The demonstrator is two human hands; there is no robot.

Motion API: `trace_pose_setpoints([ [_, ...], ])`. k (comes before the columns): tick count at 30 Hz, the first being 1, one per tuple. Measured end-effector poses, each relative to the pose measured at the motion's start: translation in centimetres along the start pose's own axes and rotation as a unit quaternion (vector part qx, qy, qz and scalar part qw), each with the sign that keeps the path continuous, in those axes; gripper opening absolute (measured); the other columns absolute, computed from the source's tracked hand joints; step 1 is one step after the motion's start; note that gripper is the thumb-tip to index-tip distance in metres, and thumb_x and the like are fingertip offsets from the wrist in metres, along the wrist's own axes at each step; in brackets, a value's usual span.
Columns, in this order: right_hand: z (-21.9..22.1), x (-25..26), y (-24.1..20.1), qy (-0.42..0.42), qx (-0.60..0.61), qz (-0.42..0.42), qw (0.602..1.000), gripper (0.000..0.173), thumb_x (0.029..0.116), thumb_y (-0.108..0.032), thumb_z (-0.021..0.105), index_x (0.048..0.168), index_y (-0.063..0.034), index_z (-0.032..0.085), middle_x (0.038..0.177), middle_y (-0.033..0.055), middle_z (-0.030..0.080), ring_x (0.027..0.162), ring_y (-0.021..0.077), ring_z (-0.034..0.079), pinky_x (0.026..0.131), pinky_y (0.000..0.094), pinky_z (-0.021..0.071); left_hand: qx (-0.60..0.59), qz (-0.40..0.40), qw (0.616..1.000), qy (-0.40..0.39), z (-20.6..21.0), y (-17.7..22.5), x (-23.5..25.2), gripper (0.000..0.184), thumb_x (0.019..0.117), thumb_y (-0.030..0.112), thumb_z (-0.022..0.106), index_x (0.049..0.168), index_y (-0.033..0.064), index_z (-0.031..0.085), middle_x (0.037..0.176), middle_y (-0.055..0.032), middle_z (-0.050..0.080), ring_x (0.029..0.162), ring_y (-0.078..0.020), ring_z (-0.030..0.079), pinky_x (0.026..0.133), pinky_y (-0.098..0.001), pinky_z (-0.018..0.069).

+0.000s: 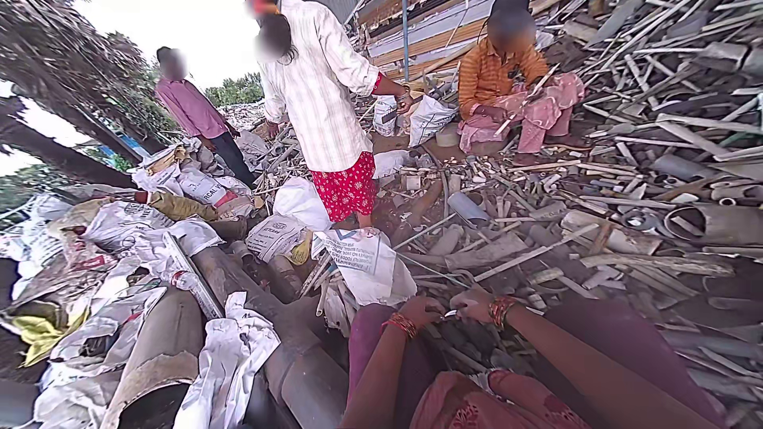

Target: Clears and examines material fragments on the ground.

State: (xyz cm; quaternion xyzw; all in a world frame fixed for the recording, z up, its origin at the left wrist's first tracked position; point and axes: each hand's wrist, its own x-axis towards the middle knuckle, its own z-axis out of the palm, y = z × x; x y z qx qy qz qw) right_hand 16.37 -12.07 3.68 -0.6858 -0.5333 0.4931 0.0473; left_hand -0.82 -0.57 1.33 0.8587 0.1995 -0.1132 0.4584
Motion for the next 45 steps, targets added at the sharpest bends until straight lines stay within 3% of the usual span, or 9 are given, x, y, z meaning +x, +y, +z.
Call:
trace_pose_setpoints([
  [17, 0.18, 0.02, -0.14, -0.005, -0.010, -0.009, 1.000, 0.030, 0.1099, -0.013, 0.047, 0.133, 0.0008, 0.061, 0.118, 0.0209, 0.067, 0.095, 0.0280, 0.067, 0.090, 0.0447, 0.0517, -0.025, 0.003, 1.000, 0.016, 0.08, -0.66, 0.19, 0.028, 0.0989, 0.007, 0.063, 0.123, -0.0078, 0.066, 0.121, -0.0256, 0.067, 0.115, -0.0329, 0.065, 0.107, -0.0474, 0.0461],
  [27, -0.16, 0.06, -0.06, 0.006, 0.009, -0.004, 1.000, 0.030, 0.1101, -0.014, 0.048, 0.133, 0.0003, 0.061, 0.116, 0.0201, 0.067, 0.091, 0.0261, 0.066, 0.087, 0.0429, 0.0522, -0.036, -0.018, 0.999, 0.010, -0.16, -0.31, 0.12, 0.030, 0.1026, 0.008, 0.058, 0.127, -0.0084, 0.063, 0.125, -0.0268, 0.065, 0.116, -0.0327, 0.065, 0.106, -0.0459, 0.0465],
  [31, -0.16, 0.12, 0.18, 0.015, 0.018, -0.021, 1.000, 0.029, 0.1097, -0.013, 0.048, 0.129, 0.0026, 0.062, 0.114, 0.0214, 0.067, 0.096, 0.0282, 0.066, 0.092, 0.0450, 0.0508, -0.035, 0.011, 0.999, 0.017, -0.17, -0.57, 0.13, 0.028, 0.1023, 0.008, 0.057, 0.124, -0.0096, 0.065, 0.122, -0.0272, 0.066, 0.114, -0.0330, 0.065, 0.106, -0.0459, 0.0466],
  [45, -0.22, -0.03, 0.15, 0.010, 0.020, -0.012, 1.000, 0.029, 0.1099, -0.014, 0.048, 0.132, 0.0014, 0.061, 0.114, 0.0200, 0.067, 0.092, 0.0252, 0.066, 0.088, 0.0419, 0.0517, -0.025, 0.034, 0.999, 0.024, -0.28, -0.45, -0.03, 0.026, 0.1008, 0.004, 0.057, 0.121, -0.0095, 0.067, 0.123, -0.0267, 0.067, 0.117, -0.0331, 0.064, 0.107, -0.0459, 0.0447],
])
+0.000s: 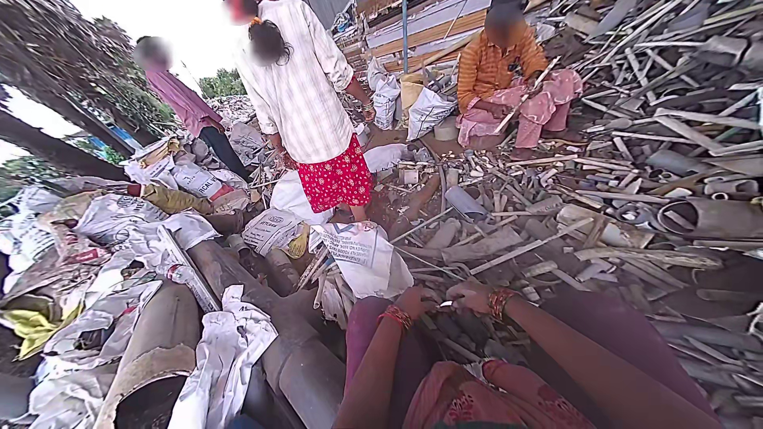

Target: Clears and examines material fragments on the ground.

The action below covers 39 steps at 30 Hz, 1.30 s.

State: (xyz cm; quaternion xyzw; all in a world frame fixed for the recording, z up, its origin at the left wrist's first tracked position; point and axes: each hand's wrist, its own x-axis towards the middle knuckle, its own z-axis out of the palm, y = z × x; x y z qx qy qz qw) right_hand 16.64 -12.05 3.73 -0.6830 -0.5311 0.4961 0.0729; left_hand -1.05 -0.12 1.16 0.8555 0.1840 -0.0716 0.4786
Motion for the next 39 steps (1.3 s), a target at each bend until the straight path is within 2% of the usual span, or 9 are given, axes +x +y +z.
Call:
trace_pose_setpoints([
  [5, 0.12, 0.27, 0.26, -0.002, 0.000, -0.005, 1.000, 0.029, 0.1094, -0.014, 0.049, 0.131, 0.0007, 0.061, 0.112, 0.0188, 0.068, 0.089, 0.0241, 0.066, 0.086, 0.0410, 0.0523, 0.001, -0.001, 1.000, 0.000, 0.00, -0.03, -0.01, 0.026, 0.1015, 0.004, 0.056, 0.121, -0.0091, 0.067, 0.124, -0.0266, 0.066, 0.119, -0.0330, 0.063, 0.108, -0.0452, 0.0445],
  [13, 0.07, 0.09, 0.17, 0.004, 0.002, -0.005, 1.000, 0.029, 0.1095, -0.014, 0.049, 0.131, 0.0004, 0.062, 0.110, 0.0186, 0.068, 0.089, 0.0240, 0.065, 0.086, 0.0414, 0.0520, -0.032, -0.016, 0.999, -0.006, 0.18, -0.03, -0.04, 0.028, 0.1025, 0.005, 0.055, 0.124, -0.0101, 0.063, 0.121, -0.0269, 0.066, 0.112, -0.0313, 0.065, 0.104, -0.0450, 0.0478],
  [16, 0.05, 0.10, 0.20, 0.003, 0.010, -0.006, 1.000, 0.030, 0.1098, -0.014, 0.048, 0.132, 0.0008, 0.061, 0.116, 0.0200, 0.067, 0.092, 0.0254, 0.066, 0.087, 0.0423, 0.0517, -0.049, -0.020, 0.999, -0.006, 0.27, 0.29, -0.23, 0.028, 0.1028, 0.004, 0.054, 0.125, -0.0113, 0.062, 0.119, -0.0271, 0.066, 0.108, -0.0305, 0.066, 0.102, -0.0442, 0.0487],
  [21, 0.02, -0.16, -0.18, 0.007, 0.004, -0.007, 1.000, 0.030, 0.1098, -0.013, 0.047, 0.132, 0.0017, 0.061, 0.117, 0.0214, 0.067, 0.095, 0.0275, 0.067, 0.091, 0.0438, 0.0516, -0.053, -0.016, 0.998, -0.008, 0.31, -0.13, -0.04, 0.031, 0.1054, 0.008, 0.048, 0.125, -0.0111, 0.061, 0.117, -0.0262, 0.067, 0.105, -0.0297, 0.066, 0.100, -0.0450, 0.0491],
  [27, 0.06, -0.16, -0.31, 0.017, -0.009, -0.006, 1.000, 0.030, 0.1097, -0.014, 0.049, 0.132, 0.0008, 0.062, 0.115, 0.0207, 0.068, 0.095, 0.0276, 0.067, 0.090, 0.0449, 0.0508, -0.076, -0.021, 0.997, -0.012, 0.24, -0.28, -0.09, 0.029, 0.1025, 0.003, 0.052, 0.127, -0.0123, 0.059, 0.121, -0.0273, 0.065, 0.107, -0.0291, 0.066, 0.099, -0.0424, 0.0504],
  [39, 0.03, -0.09, -0.38, 0.012, -0.003, -0.010, 1.000, 0.029, 0.1098, -0.013, 0.048, 0.130, 0.0029, 0.062, 0.115, 0.0212, 0.068, 0.096, 0.0281, 0.066, 0.091, 0.0446, 0.0511, -0.066, -0.025, 0.997, -0.009, 0.20, -0.34, 0.05, 0.029, 0.1011, 0.002, 0.055, 0.126, -0.0117, 0.060, 0.119, -0.0264, 0.066, 0.106, -0.0283, 0.066, 0.100, -0.0427, 0.0504],
])
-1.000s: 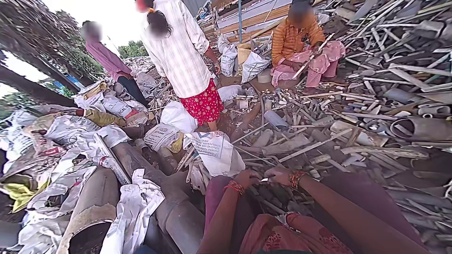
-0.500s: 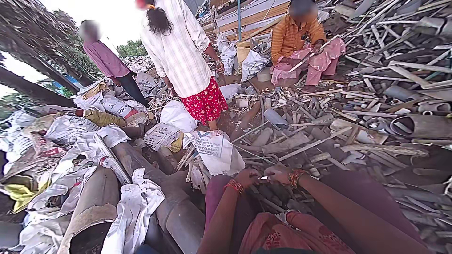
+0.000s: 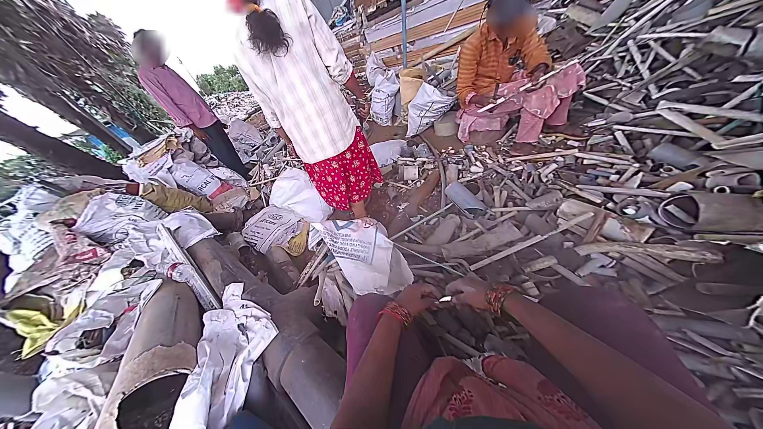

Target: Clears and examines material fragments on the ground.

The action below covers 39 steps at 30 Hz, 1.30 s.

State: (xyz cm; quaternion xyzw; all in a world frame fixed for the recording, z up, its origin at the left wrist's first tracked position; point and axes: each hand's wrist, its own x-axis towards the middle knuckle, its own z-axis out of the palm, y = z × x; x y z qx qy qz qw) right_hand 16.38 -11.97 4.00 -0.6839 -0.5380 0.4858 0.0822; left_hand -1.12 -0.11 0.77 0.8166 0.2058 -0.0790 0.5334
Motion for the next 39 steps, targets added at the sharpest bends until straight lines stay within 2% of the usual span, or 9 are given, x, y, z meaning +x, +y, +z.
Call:
trace_pose_setpoints([
  [4, 0.04, -0.04, -0.13, -0.001, 0.003, 0.001, 1.000, 0.030, 0.1096, -0.013, 0.049, 0.131, 0.0032, 0.061, 0.116, 0.0219, 0.068, 0.098, 0.0294, 0.067, 0.093, 0.0458, 0.0505, 0.010, -0.006, 1.000, -0.002, -0.09, 0.51, -0.18, 0.029, 0.1015, 0.002, 0.054, 0.126, -0.0120, 0.060, 0.121, -0.0275, 0.065, 0.108, -0.0305, 0.066, 0.101, -0.0438, 0.0498],
  [10, 0.18, 0.17, 0.10, 0.003, 0.034, 0.012, 0.999, 0.028, 0.1095, -0.013, 0.049, 0.130, 0.0021, 0.061, 0.112, 0.0187, 0.066, 0.091, 0.0228, 0.065, 0.086, 0.0395, 0.0527, 0.025, -0.009, 1.000, 0.006, -0.16, 0.81, -0.40, 0.028, 0.1034, 0.002, 0.050, 0.126, -0.0101, 0.061, 0.117, -0.0247, 0.068, 0.103, -0.0274, 0.068, 0.098, -0.0415, 0.0513],
  [21, 0.03, -0.07, -0.02, 0.003, 0.009, 0.005, 1.000, 0.030, 0.1100, -0.014, 0.048, 0.132, 0.0020, 0.061, 0.114, 0.0203, 0.067, 0.093, 0.0256, 0.066, 0.090, 0.0420, 0.0517, 0.004, 0.002, 1.000, 0.018, 0.10, 0.30, -0.15, 0.029, 0.1058, 0.006, 0.047, 0.126, -0.0102, 0.060, 0.115, -0.0242, 0.068, 0.099, -0.0254, 0.067, 0.093, -0.0403, 0.0519],
  [33, 0.02, 0.09, 0.17, 0.008, 0.004, -0.003, 1.000, 0.030, 0.1106, -0.015, 0.047, 0.131, 0.0025, 0.061, 0.112, 0.0212, 0.067, 0.092, 0.0270, 0.066, 0.090, 0.0437, 0.0513, -0.026, -0.011, 0.999, 0.015, 0.11, 0.63, -0.35, 0.027, 0.1018, 0.000, 0.053, 0.126, -0.0116, 0.058, 0.117, -0.0244, 0.066, 0.099, -0.0236, 0.067, 0.093, -0.0382, 0.0529],
  [39, -0.04, -0.16, 0.13, 0.008, 0.012, -0.003, 1.000, 0.030, 0.1111, -0.015, 0.045, 0.130, 0.0018, 0.061, 0.107, 0.0201, 0.066, 0.085, 0.0253, 0.063, 0.083, 0.0425, 0.0512, -0.019, -0.015, 1.000, 0.009, 0.03, 0.65, -0.34, 0.029, 0.1022, 0.001, 0.053, 0.128, -0.0111, 0.058, 0.119, -0.0242, 0.065, 0.103, -0.0229, 0.066, 0.096, -0.0374, 0.0517],
])
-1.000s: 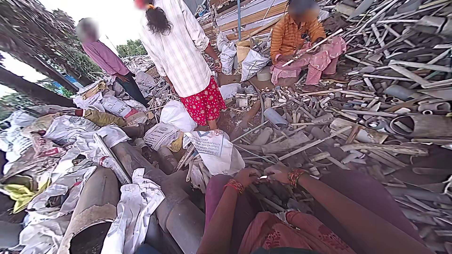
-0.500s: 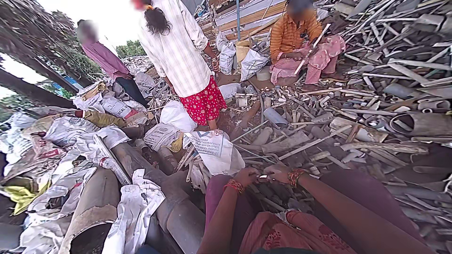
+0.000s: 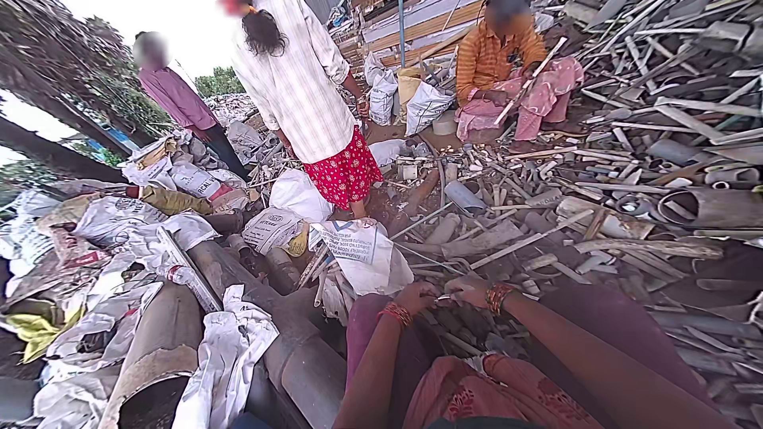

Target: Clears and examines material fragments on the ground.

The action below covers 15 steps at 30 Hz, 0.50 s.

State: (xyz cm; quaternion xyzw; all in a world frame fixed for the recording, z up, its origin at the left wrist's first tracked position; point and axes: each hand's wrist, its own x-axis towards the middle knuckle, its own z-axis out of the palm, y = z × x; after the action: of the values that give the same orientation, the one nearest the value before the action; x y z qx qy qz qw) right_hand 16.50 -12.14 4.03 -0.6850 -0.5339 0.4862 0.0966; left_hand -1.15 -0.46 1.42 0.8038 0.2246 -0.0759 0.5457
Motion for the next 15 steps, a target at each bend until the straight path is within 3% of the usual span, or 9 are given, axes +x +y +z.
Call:
trace_pose_setpoints([
  [15, -0.09, 0.15, -0.17, -0.002, -0.038, -0.002, 0.999, 0.031, 0.1110, -0.015, 0.045, 0.132, 0.0007, 0.061, 0.110, 0.0222, 0.066, 0.089, 0.0296, 0.063, 0.087, 0.0464, 0.0498, 0.012, 0.005, 1.000, 0.004, -0.03, -0.03, 0.02, 0.028, 0.1027, 0.002, 0.052, 0.126, -0.0107, 0.060, 0.118, -0.0249, 0.066, 0.102, -0.0252, 0.066, 0.096, -0.0398, 0.0516],
])
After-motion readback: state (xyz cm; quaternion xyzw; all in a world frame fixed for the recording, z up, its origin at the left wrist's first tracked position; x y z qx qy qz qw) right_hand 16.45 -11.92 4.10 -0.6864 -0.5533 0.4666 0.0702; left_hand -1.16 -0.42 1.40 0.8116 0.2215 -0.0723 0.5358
